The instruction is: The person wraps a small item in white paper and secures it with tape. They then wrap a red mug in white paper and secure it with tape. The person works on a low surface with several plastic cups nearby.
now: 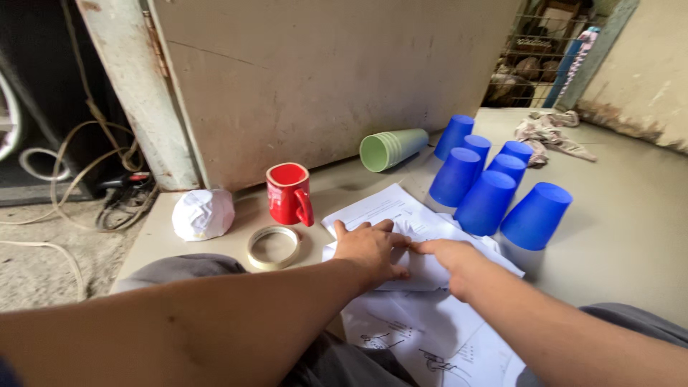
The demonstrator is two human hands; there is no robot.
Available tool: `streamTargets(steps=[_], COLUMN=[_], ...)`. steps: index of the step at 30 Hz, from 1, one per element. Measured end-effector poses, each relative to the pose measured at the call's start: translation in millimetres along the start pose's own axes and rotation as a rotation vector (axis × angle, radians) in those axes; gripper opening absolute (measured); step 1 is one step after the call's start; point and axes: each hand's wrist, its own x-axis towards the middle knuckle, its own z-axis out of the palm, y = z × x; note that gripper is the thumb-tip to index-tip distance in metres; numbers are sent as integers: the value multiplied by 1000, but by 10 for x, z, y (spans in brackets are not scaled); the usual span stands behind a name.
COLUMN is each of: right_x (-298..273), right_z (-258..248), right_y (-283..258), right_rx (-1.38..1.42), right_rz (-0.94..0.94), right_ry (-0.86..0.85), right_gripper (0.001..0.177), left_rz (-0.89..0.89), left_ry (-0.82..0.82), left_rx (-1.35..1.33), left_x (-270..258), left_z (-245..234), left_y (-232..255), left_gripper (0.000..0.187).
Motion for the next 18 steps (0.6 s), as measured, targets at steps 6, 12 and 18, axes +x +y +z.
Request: streamTargets(steps=[6,12,18], right_x=[282,103,-212], right_z=[-234,-419,-188], right_y=[62,-176,-357], right_rx=[29,19,53], right_rz=[-121,-401,-582], right_ry=[15,335,212], right_gripper=[30,25,24], left_rz=[-9,-594,-641], left_ry=[7,152,-189], left_rx=[63,-8,64], left_x=[221,468,459], left_z=[205,226,554], left_y=[-334,-1464,-1786], left_gripper=[54,38,34])
